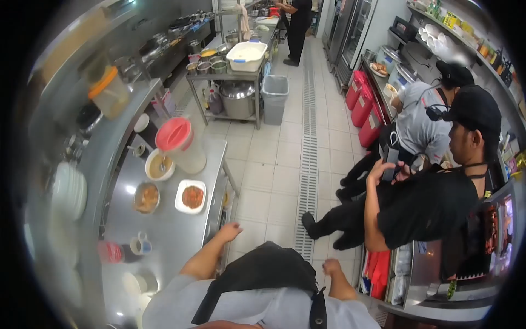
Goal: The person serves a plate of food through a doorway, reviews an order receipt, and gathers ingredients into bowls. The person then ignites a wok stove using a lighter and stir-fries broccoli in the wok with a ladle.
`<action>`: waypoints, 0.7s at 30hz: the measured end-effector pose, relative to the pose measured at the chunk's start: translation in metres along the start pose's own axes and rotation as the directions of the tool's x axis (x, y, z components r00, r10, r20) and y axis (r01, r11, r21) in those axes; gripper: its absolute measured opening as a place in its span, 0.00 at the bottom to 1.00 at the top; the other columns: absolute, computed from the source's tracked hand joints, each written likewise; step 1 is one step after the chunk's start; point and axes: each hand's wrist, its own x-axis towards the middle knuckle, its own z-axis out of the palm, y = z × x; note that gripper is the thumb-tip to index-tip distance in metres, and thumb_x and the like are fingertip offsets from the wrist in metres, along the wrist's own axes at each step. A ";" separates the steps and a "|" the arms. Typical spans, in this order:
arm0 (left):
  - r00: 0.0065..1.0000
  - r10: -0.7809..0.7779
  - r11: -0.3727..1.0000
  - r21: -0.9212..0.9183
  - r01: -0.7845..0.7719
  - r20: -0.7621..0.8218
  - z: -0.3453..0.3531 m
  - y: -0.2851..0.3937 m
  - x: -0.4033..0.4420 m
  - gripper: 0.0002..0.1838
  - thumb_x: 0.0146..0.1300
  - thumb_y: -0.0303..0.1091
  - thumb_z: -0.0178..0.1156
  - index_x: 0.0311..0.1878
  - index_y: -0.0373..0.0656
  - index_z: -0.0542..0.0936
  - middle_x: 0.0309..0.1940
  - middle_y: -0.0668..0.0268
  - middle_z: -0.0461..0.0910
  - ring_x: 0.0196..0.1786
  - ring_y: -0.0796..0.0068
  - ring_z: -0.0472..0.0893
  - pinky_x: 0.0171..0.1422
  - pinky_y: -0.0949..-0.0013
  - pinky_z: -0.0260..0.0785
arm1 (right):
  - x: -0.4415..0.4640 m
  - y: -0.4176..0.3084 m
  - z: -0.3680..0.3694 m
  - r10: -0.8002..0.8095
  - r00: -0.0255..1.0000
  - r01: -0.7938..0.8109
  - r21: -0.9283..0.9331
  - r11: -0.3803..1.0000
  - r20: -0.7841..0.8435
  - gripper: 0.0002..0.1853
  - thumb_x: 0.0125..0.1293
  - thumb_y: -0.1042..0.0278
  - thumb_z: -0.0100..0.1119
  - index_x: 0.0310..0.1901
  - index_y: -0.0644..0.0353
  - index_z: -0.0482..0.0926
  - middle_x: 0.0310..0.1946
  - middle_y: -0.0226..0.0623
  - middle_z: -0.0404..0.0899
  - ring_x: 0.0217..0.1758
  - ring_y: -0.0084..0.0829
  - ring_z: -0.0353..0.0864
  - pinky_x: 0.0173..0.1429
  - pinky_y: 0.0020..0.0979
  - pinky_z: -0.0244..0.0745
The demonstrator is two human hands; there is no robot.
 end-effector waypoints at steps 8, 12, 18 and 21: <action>0.908 0.352 0.936 -0.097 -0.339 0.226 -0.041 0.169 0.190 0.28 0.64 0.52 0.67 0.58 0.38 0.82 0.53 0.50 0.86 0.57 0.50 0.84 0.63 0.54 0.76 | 0.071 -0.031 -0.220 0.411 0.789 -0.614 -0.583 0.532 -0.457 0.19 0.63 0.68 0.63 0.57 0.60 0.81 0.54 0.42 0.81 0.56 0.43 0.82 0.57 0.53 0.80; 0.860 0.325 0.920 0.079 -0.383 0.393 -0.053 0.187 0.260 0.27 0.64 0.54 0.66 0.55 0.39 0.83 0.52 0.51 0.86 0.57 0.51 0.84 0.63 0.55 0.76 | 0.100 -0.042 -0.414 0.550 0.390 -0.816 -0.554 -0.165 -0.739 0.24 0.65 0.74 0.64 0.64 0.61 0.78 0.62 0.39 0.77 0.62 0.42 0.79 0.62 0.58 0.78; 0.955 0.189 0.974 0.082 -0.213 0.228 -0.104 0.152 0.363 0.26 0.62 0.53 0.68 0.52 0.40 0.85 0.48 0.50 0.87 0.54 0.52 0.85 0.60 0.55 0.76 | 0.064 -0.057 -0.438 0.590 0.261 -0.828 -0.492 -0.271 -0.765 0.25 0.70 0.81 0.58 0.69 0.62 0.75 0.68 0.40 0.74 0.69 0.42 0.73 0.70 0.60 0.71; 0.989 0.056 0.997 -0.057 -0.048 0.135 -0.130 0.135 0.399 0.25 0.60 0.52 0.71 0.50 0.39 0.86 0.42 0.52 0.88 0.47 0.57 0.86 0.55 0.58 0.78 | 0.067 -0.032 -0.413 0.615 0.301 -0.751 -0.578 -0.319 -0.729 0.24 0.73 0.78 0.58 0.70 0.65 0.73 0.67 0.40 0.76 0.67 0.40 0.76 0.72 0.53 0.71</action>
